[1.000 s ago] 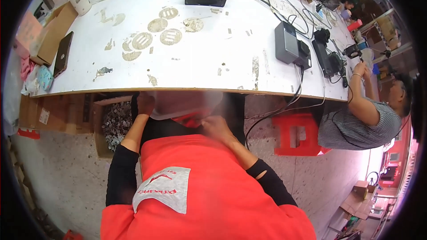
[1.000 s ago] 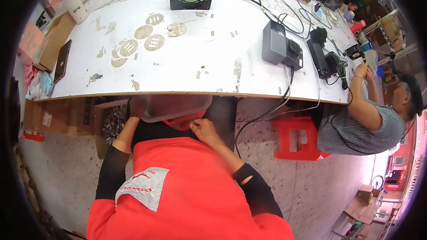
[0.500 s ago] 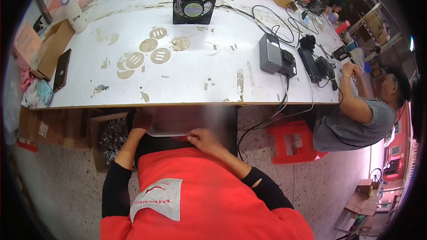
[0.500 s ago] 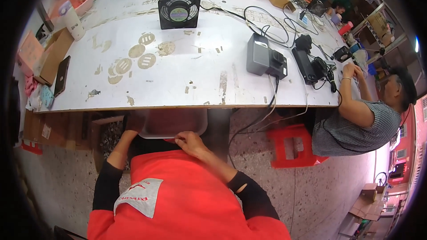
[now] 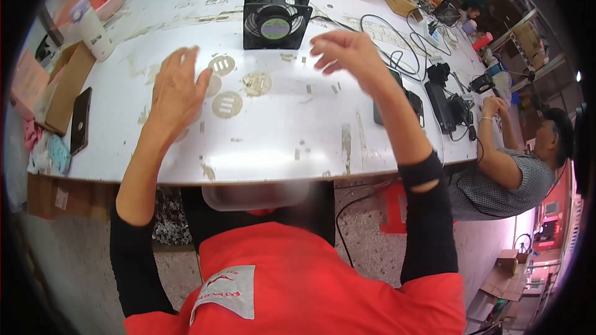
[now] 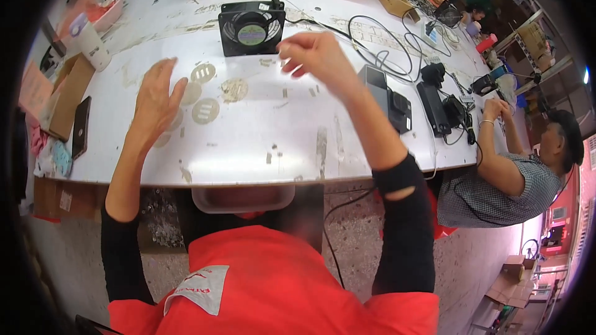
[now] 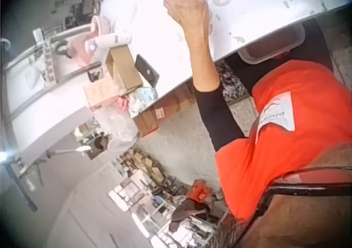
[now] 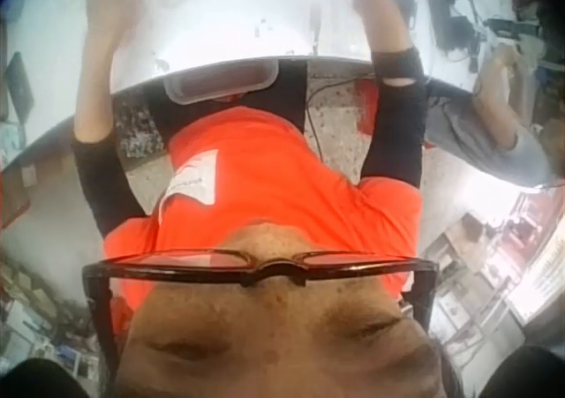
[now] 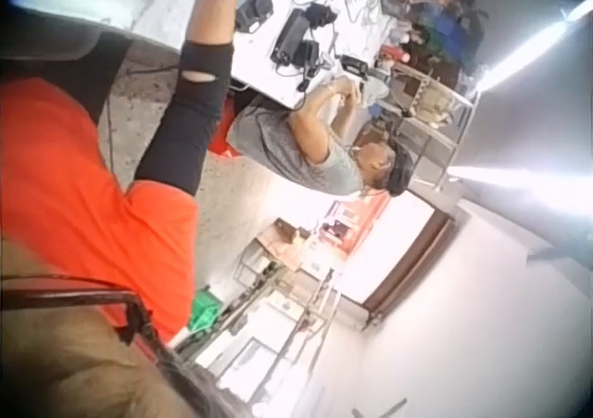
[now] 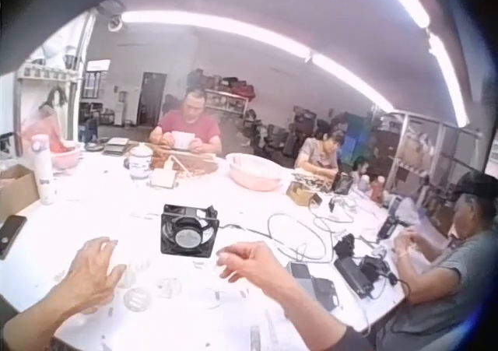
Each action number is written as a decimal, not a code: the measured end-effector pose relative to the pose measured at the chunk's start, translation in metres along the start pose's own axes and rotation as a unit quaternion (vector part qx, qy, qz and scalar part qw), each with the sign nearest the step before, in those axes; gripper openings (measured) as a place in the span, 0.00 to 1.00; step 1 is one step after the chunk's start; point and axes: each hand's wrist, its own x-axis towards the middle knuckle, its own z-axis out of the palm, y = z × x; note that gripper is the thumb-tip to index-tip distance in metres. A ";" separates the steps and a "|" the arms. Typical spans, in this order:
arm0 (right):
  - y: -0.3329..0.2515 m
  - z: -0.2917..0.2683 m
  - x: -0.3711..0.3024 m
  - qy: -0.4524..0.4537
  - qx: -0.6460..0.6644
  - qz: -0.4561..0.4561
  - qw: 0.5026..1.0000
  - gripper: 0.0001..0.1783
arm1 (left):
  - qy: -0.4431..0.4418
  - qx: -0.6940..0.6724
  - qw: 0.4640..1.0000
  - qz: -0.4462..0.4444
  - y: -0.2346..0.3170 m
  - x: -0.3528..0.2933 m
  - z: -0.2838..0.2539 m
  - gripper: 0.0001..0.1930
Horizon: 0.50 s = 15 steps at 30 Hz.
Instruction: The person assembles electronic components by combining metal plates with LED strips by hand, then organizes the assembled components into plastic containers and a storage box.
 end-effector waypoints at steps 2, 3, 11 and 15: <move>0.018 -0.030 0.048 0.073 -0.010 0.031 0.997 0.17 | 0.032 0.153 0.987 -0.047 -0.032 0.016 0.036 0.26; 0.030 -0.044 0.073 0.106 -0.013 0.054 0.993 0.17 | 0.031 0.150 0.987 -0.043 -0.037 0.021 0.042 0.26; 0.113 -0.158 0.251 0.293 -0.115 0.090 0.945 0.13 | -0.097 0.100 0.989 -0.056 -0.036 0.024 0.054 0.28; 0.124 -0.200 0.332 0.382 -0.297 0.004 0.875 0.16 | -0.114 0.111 0.985 -0.064 -0.030 0.032 0.038 0.29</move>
